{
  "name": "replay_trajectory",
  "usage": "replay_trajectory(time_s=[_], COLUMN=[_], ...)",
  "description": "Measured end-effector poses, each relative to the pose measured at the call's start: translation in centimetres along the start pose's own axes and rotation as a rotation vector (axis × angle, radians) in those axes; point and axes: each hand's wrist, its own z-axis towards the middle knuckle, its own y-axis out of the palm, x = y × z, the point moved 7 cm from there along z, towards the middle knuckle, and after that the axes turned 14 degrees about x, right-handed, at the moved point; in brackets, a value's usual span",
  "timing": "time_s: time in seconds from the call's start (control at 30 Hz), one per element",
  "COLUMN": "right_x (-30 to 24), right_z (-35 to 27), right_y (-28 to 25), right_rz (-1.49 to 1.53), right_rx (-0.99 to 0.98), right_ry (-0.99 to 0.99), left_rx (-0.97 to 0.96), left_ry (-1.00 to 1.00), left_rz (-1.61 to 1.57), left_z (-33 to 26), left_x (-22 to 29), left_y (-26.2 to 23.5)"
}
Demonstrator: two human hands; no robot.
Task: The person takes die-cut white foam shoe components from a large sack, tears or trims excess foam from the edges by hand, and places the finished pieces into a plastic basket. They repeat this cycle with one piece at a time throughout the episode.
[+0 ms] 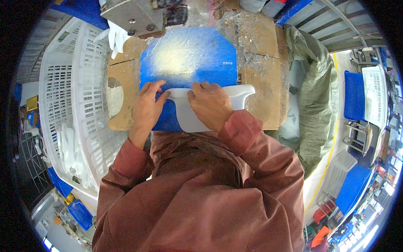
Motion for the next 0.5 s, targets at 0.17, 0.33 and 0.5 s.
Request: replay_trajectory(time_s=[0.17,0.33,0.5], right_x=[-0.1,1.9,8.4], right_z=[0.4,-1.9,-8.3], right_y=[-0.2,-4.4,-7.6], right_rz=[-0.018,0.035,0.511], right_rx=[-0.037,0.021,0.166], right_ry=[-0.026,0.024,0.609], left_rx=[-0.046,-0.23,-0.167], left_ry=[0.145,0.042,0.125], left_rz=[-0.106,-0.072,-0.07], left_z=[-0.4,-0.1,-0.4], left_x=[3.4,2.2,3.6], left_y=[1.2,3.8,2.7])
